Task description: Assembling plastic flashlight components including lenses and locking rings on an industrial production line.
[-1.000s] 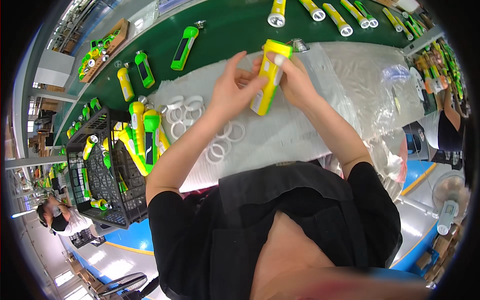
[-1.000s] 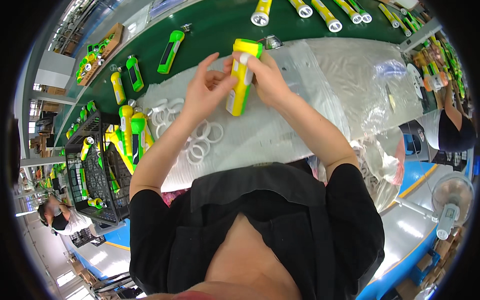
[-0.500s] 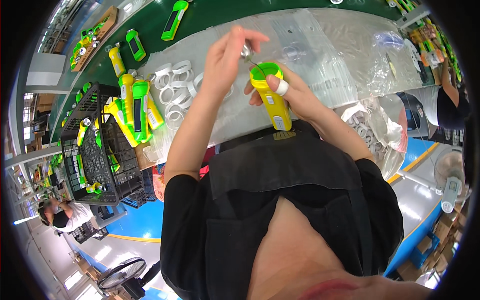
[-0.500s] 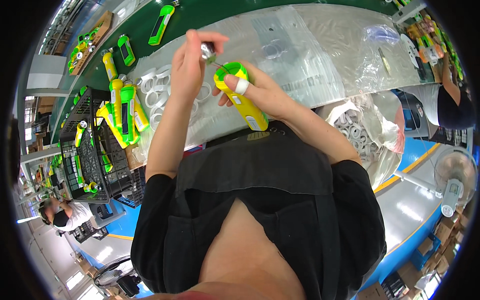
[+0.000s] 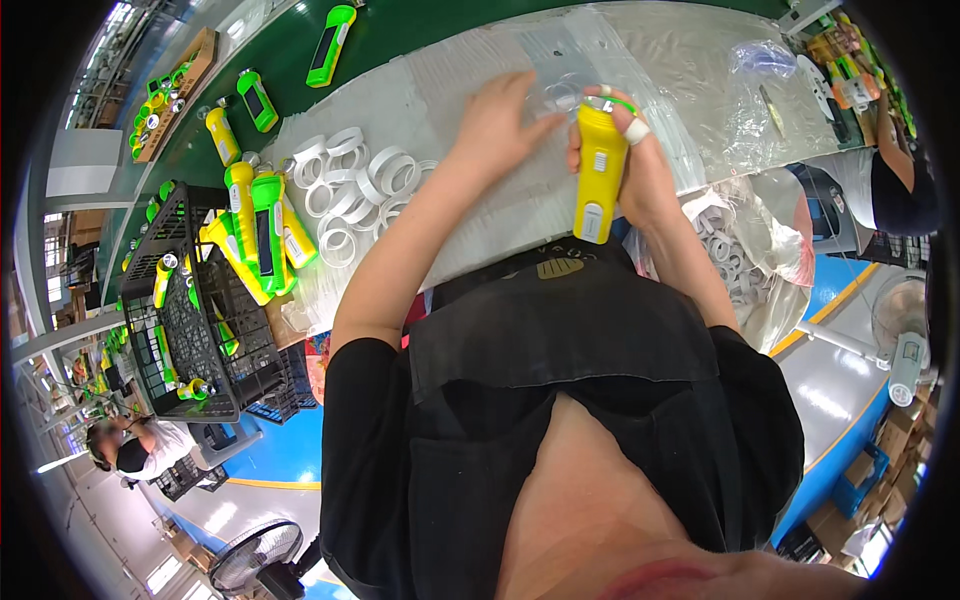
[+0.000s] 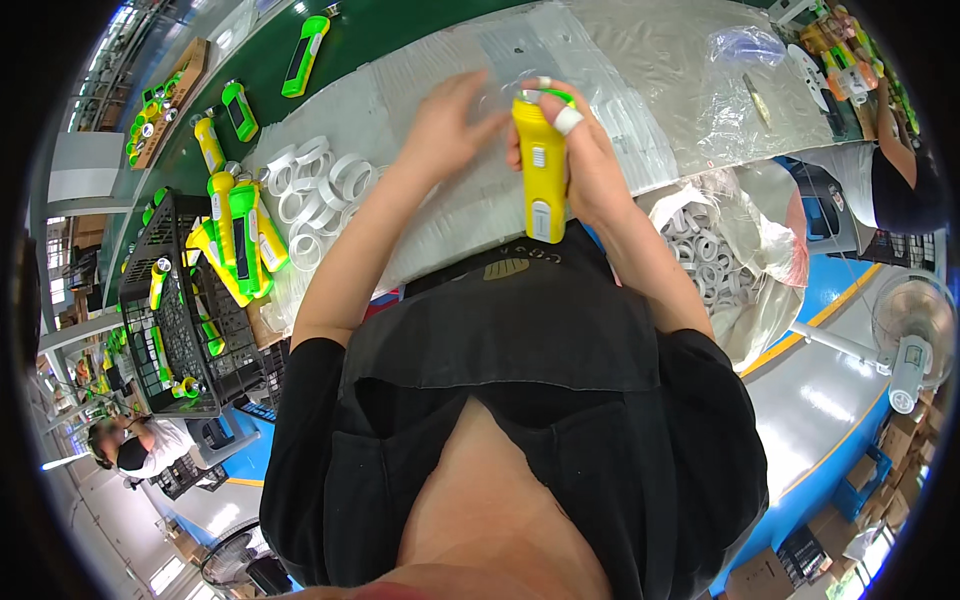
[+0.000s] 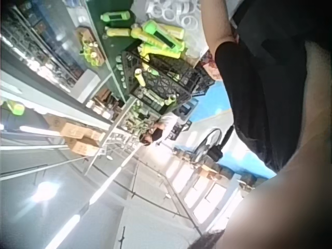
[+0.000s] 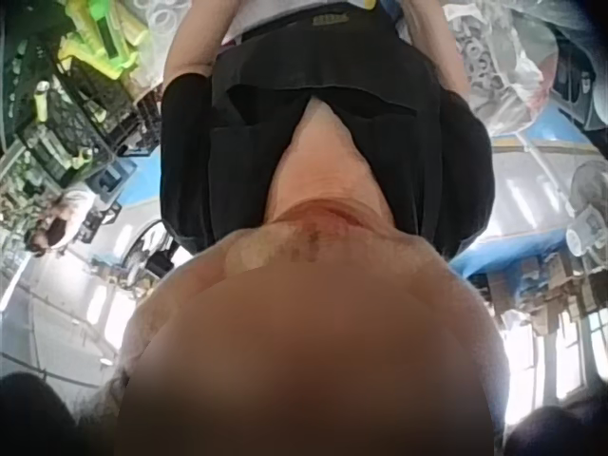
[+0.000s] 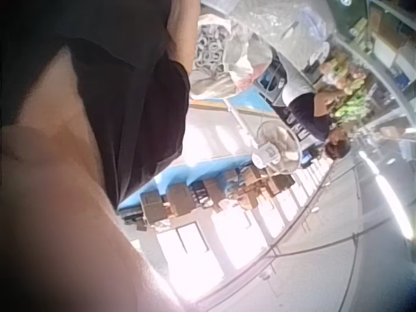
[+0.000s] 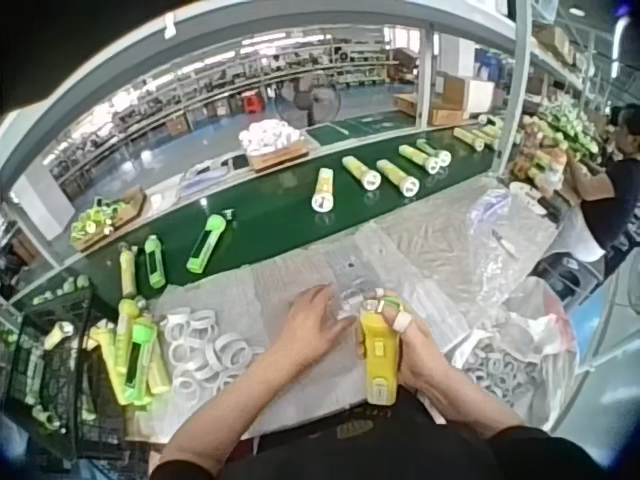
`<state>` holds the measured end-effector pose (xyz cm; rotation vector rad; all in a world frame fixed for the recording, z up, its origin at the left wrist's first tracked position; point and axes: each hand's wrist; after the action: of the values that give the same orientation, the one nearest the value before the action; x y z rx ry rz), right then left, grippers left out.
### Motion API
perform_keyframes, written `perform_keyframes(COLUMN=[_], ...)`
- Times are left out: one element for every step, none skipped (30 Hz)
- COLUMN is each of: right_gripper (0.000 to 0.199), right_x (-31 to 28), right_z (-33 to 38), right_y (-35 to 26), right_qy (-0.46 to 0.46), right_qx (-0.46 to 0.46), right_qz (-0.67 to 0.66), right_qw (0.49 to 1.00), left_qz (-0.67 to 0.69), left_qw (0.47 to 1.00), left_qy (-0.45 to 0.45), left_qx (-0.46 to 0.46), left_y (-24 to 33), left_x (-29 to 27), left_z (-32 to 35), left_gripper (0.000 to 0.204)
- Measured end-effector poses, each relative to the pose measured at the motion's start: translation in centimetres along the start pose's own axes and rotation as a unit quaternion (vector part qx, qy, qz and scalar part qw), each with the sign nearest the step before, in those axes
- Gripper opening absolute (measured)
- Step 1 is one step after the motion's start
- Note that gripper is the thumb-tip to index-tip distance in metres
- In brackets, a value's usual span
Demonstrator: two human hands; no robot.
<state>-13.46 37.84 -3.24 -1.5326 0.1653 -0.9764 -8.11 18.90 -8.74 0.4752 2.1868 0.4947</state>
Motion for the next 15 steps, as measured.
perform_keyframes(right_gripper=[0.049,0.049,0.050,0.051,0.051,0.047,0.044,0.044,0.044,0.044,0.043,0.043,0.042,0.042,0.041], right_x=[-0.5,-0.8,-1.0,-1.2,-1.1,-1.0,-0.9,-0.8,-0.6,-0.2,0.3,0.9,1.5,1.9,2.0], right_z=[0.1,0.2,0.3,0.5,0.5,0.5,0.5,0.4,0.3,0.2,0.2,0.2,0.1,0.0,-0.2], right_y=[-0.2,-0.3,-0.2,-0.2,-0.3,-0.3,-0.4,-0.4,-0.5,-0.5,-0.5,-0.6,-0.8,-0.8,-0.5], right_qy=[-0.002,-0.002,-0.013,-0.021,-0.021,-0.040,-0.057,-0.057,-0.067,-0.077,-0.078,-0.077,-0.097,-0.116,-0.130], right_qx=[-0.008,-0.008,-0.004,0.000,0.000,0.009,0.017,0.017,0.033,0.050,0.069,0.071,0.075,0.080,0.081], right_qz=[0.005,0.006,0.013,0.020,0.020,0.016,0.011,0.010,0.018,0.024,0.021,0.020,0.036,0.053,0.056], right_qw=[1.000,1.000,1.000,1.000,1.000,0.999,0.998,0.998,0.997,0.995,0.994,0.994,0.992,0.989,0.987], left_qz=[-0.058,-0.117,-0.118,-0.099,-0.080,-0.081,-0.028,0.024,0.023,0.128,0.231,0.167,0.179,0.191,0.145], left_qw=[0.998,0.990,0.990,0.992,0.993,0.993,0.998,0.998,0.998,0.992,0.973,0.984,0.981,0.977,0.984], left_qy=[-0.035,-0.068,-0.067,-0.072,-0.077,-0.077,-0.062,-0.047,-0.047,-0.019,0.010,-0.015,-0.036,-0.057,-0.066], left_qx=[0.017,0.034,0.033,0.035,0.037,0.036,-0.004,-0.044,-0.045,-0.017,0.009,0.063,0.068,0.073,0.082], left_y=[-0.1,-0.3,-0.6,-0.7,-0.7,-0.9,-0.6,-0.2,0.5,1.5,2.8,4.3,4.7,4.9,5.0], left_x=[0.5,0.8,0.9,0.8,0.6,0.1,-0.7,-1.5,-2.2,-3.4,-4.6,-5.5,-5.7,-5.9,-6.1], left_z=[0.1,0.2,0.1,0.0,0.0,0.1,-0.1,-0.4,-0.6,-0.7,-0.5,-0.6,-0.1,0.2,0.5], left_gripper=[0.048,0.049,0.049,0.048,0.047,0.047,0.045,0.043,0.043,0.042,0.041,0.037,0.036,0.035,0.040])
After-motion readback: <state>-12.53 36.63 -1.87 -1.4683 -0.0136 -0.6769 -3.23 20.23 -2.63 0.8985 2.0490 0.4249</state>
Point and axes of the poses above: each hand's wrist, its own z-axis away from the middle knuckle, its own x-axis out of the palm, y = z × x, and after that the axes turned 4 degrees about x, right-handed
